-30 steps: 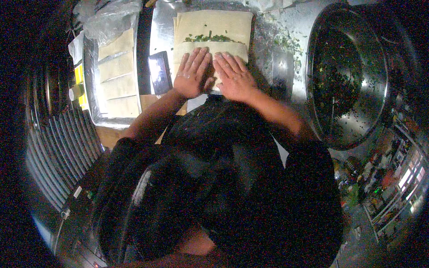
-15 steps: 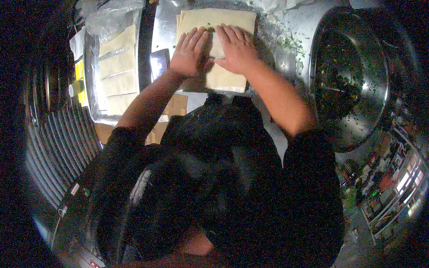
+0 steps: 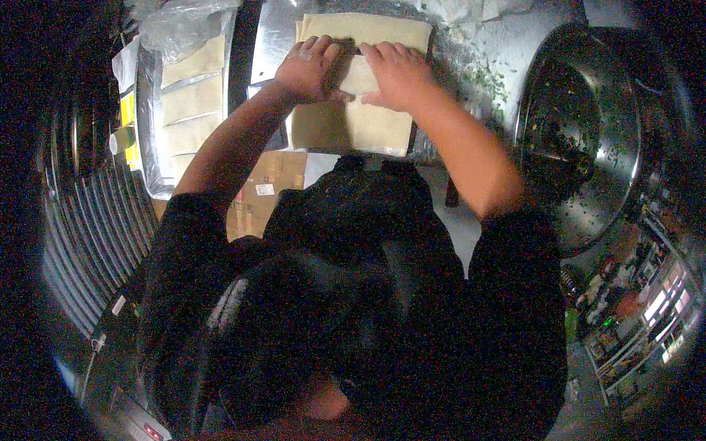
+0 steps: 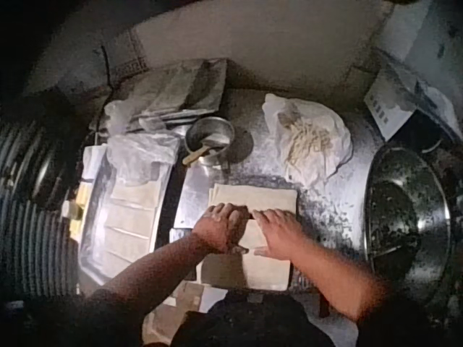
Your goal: The person places chopped green vegetables onto square sheets of dough, folds them into packets, and stacks them on a tray. The person then scrapes the work surface clean with a bench scraper.
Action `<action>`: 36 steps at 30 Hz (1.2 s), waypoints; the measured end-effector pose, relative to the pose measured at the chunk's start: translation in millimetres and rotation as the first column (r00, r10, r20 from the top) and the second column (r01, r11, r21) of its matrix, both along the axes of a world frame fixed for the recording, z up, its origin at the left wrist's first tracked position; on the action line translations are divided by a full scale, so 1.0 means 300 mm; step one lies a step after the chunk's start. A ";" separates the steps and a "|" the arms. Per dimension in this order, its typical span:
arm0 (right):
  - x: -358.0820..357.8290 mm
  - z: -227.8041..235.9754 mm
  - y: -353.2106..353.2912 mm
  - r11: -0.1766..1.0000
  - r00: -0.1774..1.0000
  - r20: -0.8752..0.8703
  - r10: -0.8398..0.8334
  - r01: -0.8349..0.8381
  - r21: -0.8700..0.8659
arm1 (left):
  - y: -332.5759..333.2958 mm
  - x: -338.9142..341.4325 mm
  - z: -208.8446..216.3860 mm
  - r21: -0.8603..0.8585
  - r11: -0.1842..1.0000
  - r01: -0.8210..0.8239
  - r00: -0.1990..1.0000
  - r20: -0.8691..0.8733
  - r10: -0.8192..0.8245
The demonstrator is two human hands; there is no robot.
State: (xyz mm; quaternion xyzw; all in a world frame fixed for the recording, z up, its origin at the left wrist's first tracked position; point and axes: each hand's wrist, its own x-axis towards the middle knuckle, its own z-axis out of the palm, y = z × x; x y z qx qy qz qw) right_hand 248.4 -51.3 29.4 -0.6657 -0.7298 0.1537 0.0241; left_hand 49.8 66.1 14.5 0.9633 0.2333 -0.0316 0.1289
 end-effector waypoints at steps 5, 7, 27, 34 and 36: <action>-0.009 0.007 -0.027 0.995 0.996 0.031 -0.089 0.090 -0.041 | -0.094 -0.034 -0.013 0.068 0.998 -0.010 0.968 0.251 -0.007; -0.007 0.008 -0.038 0.994 0.995 0.010 -0.103 0.104 -0.023 | -0.148 -0.057 -0.012 0.030 0.999 -0.020 0.979 0.204 0.014; -0.124 -0.006 -0.182 0.992 0.993 0.005 -0.116 0.115 0.044 | -0.270 -0.110 -0.035 -0.108 0.994 -0.012 0.967 0.251 0.039; -0.119 -0.103 -0.173 0.972 0.994 -0.074 -0.077 0.091 0.217 | -0.250 -0.083 -0.059 -0.068 0.996 -0.063 0.955 0.286 0.080; -0.107 -0.106 -0.165 0.979 0.996 -0.055 -0.077 0.085 0.183 | -0.244 -0.081 -0.061 -0.063 0.996 -0.071 0.959 0.271 0.085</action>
